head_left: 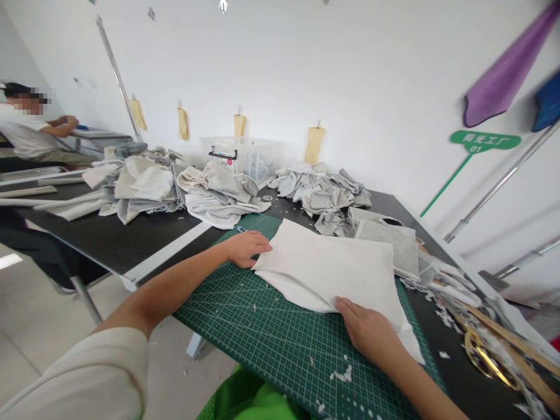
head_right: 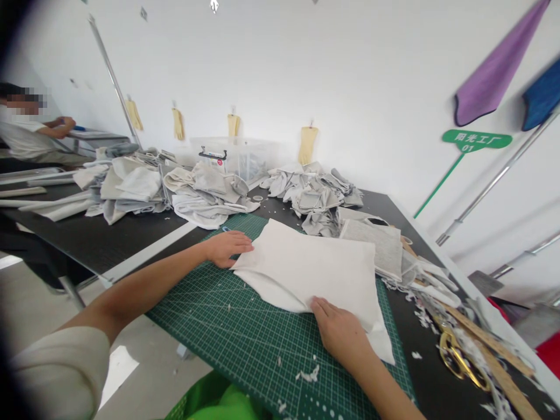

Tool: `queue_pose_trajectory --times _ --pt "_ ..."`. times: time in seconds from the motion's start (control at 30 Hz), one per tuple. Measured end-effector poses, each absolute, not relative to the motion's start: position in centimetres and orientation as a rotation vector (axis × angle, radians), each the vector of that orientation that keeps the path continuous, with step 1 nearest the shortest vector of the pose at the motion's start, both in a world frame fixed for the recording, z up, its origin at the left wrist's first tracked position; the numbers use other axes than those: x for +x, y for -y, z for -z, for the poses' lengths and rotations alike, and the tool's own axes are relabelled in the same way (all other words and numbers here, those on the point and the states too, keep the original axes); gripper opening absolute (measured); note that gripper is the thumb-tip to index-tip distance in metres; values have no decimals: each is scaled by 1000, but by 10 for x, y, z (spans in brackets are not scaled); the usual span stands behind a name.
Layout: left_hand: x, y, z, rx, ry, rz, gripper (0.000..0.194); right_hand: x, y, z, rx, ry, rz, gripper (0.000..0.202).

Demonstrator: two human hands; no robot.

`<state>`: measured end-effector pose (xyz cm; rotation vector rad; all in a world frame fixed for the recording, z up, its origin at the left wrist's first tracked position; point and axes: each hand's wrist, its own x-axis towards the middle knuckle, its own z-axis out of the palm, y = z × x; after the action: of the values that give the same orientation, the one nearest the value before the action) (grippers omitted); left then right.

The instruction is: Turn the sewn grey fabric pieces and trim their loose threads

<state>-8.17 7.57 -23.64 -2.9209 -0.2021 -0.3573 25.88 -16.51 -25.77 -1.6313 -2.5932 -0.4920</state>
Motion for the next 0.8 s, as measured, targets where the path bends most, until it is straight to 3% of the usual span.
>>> queue_pose_trajectory --times 0.23,0.6,0.8 --pt "-78 -84 254 -2952 82 487 45 260 165 262 -1634 2567 476 39" --pt "-72 -76 248 -3022 164 387 55 259 165 260 -1635 2555 436 41" --pt "-60 -71 258 -2997 326 369 42 260 164 262 -1620 2535 426 40"
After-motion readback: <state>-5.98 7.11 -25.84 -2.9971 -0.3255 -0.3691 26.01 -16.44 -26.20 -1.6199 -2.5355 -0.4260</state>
